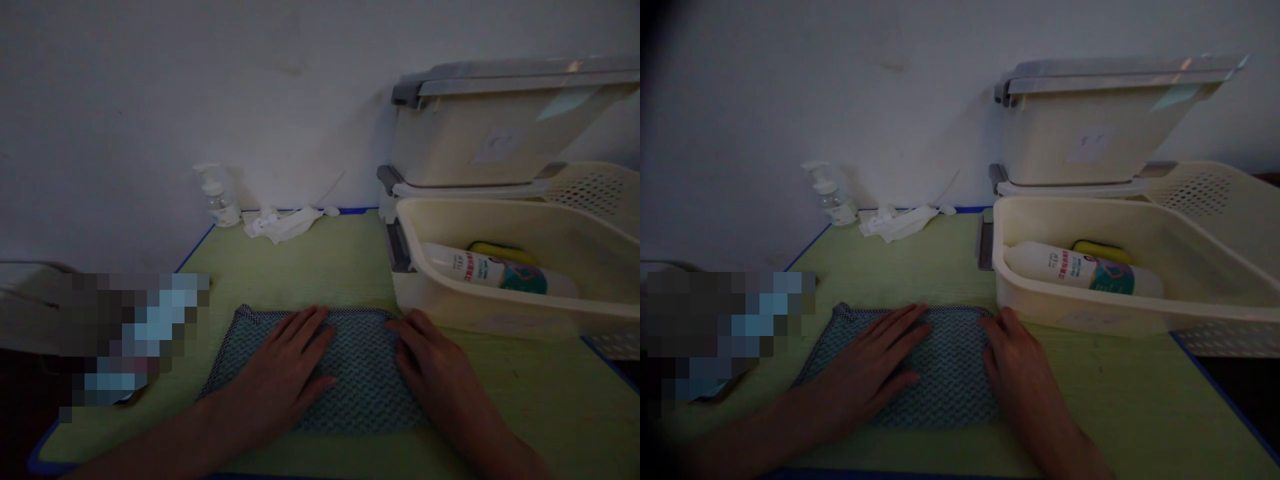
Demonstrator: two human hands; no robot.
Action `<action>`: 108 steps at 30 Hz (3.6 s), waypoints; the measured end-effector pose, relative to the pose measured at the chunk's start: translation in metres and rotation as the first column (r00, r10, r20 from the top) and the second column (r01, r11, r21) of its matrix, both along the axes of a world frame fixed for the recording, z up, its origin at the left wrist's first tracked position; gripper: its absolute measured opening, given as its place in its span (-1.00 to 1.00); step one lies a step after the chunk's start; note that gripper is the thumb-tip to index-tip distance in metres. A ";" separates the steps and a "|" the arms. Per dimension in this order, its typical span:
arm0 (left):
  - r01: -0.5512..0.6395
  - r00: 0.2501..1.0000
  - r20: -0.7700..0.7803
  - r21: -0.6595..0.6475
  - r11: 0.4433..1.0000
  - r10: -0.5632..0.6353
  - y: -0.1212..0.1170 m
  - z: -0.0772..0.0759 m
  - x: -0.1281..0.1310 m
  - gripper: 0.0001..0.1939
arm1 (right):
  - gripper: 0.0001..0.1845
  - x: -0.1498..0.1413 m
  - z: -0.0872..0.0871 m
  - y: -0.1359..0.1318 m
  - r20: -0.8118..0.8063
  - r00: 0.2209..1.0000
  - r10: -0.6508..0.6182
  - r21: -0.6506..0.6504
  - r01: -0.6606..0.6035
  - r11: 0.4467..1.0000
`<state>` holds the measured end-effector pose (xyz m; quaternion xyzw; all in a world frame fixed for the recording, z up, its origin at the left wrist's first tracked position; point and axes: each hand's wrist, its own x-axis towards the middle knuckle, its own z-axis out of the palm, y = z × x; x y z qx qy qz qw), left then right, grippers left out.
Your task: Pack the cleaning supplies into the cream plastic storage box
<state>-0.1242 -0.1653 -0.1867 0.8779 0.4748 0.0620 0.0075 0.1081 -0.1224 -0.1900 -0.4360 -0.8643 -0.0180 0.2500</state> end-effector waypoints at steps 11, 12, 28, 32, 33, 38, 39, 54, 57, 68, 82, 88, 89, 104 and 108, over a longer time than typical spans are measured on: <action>-0.027 0.995 0.098 0.000 1.000 0.027 -0.002 0.002 -0.003 -0.55 | -0.63 -0.001 -0.004 0.000 -0.017 1.000 0.016 0.053 -0.015 0.998; -0.028 0.995 0.100 0.007 1.000 0.027 -0.002 0.003 -0.004 -0.55 | -0.63 -0.001 -0.005 0.000 -0.014 1.000 0.027 0.063 -0.026 0.998; 0.026 0.999 0.045 -0.133 0.991 -0.020 -0.005 -0.002 -0.001 -0.28 | -0.57 0.002 -0.016 0.001 0.095 0.992 0.083 0.208 -0.102 0.973; 0.022 0.998 0.056 -0.159 0.987 -0.013 -0.005 -0.001 -0.001 -0.24 | -0.54 0.004 -0.015 -0.002 0.238 0.969 0.072 0.195 -0.120 0.973; 0.021 0.998 0.058 -0.163 0.986 -0.012 -0.005 0.000 -0.001 -0.25 | -0.52 0.006 -0.016 -0.003 0.257 0.963 0.079 0.181 -0.128 0.975; 0.029 0.998 0.060 -0.172 0.985 -0.019 -0.004 0.000 -0.002 -0.26 | -0.41 0.015 -0.024 -0.003 0.290 0.949 0.121 0.175 -0.177 0.969; 0.029 0.998 0.062 -0.170 0.985 -0.018 -0.004 0.000 -0.002 -0.26 | -0.38 0.017 -0.024 -0.002 0.295 0.947 0.129 0.171 -0.185 0.968; 0.034 0.997 0.074 -0.164 0.986 -0.022 -0.004 0.000 -0.001 -0.19 | -0.35 -0.041 -0.023 0.003 0.236 0.927 0.292 0.016 -0.304 0.953; 0.036 0.998 0.065 -0.158 0.987 -0.026 -0.004 -0.001 -0.007 -0.22 | -0.31 -0.029 -0.027 0.006 0.248 0.926 0.286 0.007 -0.297 0.955; -0.163 0.986 -0.039 -0.144 0.976 0.159 -0.010 -0.003 -0.058 -0.36 | -0.29 -0.022 -0.025 0.004 0.281 0.923 0.262 0.079 -0.295 0.952; -0.314 0.949 -0.032 -0.047 0.948 0.312 -0.014 -0.010 -0.062 -0.30 | -0.30 -0.017 -0.021 0.001 0.298 0.923 0.244 0.064 -0.274 0.960; -0.299 0.953 -0.046 -0.011 0.954 0.298 -0.013 -0.013 -0.064 -0.31 | -0.31 -0.017 -0.018 0.001 0.311 0.912 0.268 0.022 -0.289 0.957; -0.297 0.954 -0.052 0.001 0.955 0.296 -0.013 -0.013 -0.064 -0.31 | -0.30 -0.016 -0.017 0.001 0.316 0.907 0.278 0.000 -0.293 0.956; -0.148 0.983 -0.084 0.156 0.977 0.163 -0.033 -0.005 -0.066 -0.32 | -0.24 0.038 0.004 -0.027 0.302 0.887 0.350 -0.046 -0.353 0.934; -0.067 0.995 -0.064 0.102 0.993 0.073 -0.044 0.006 -0.062 -0.28 | -0.50 0.041 0.020 -0.032 0.314 0.870 0.381 0.018 -0.406 0.914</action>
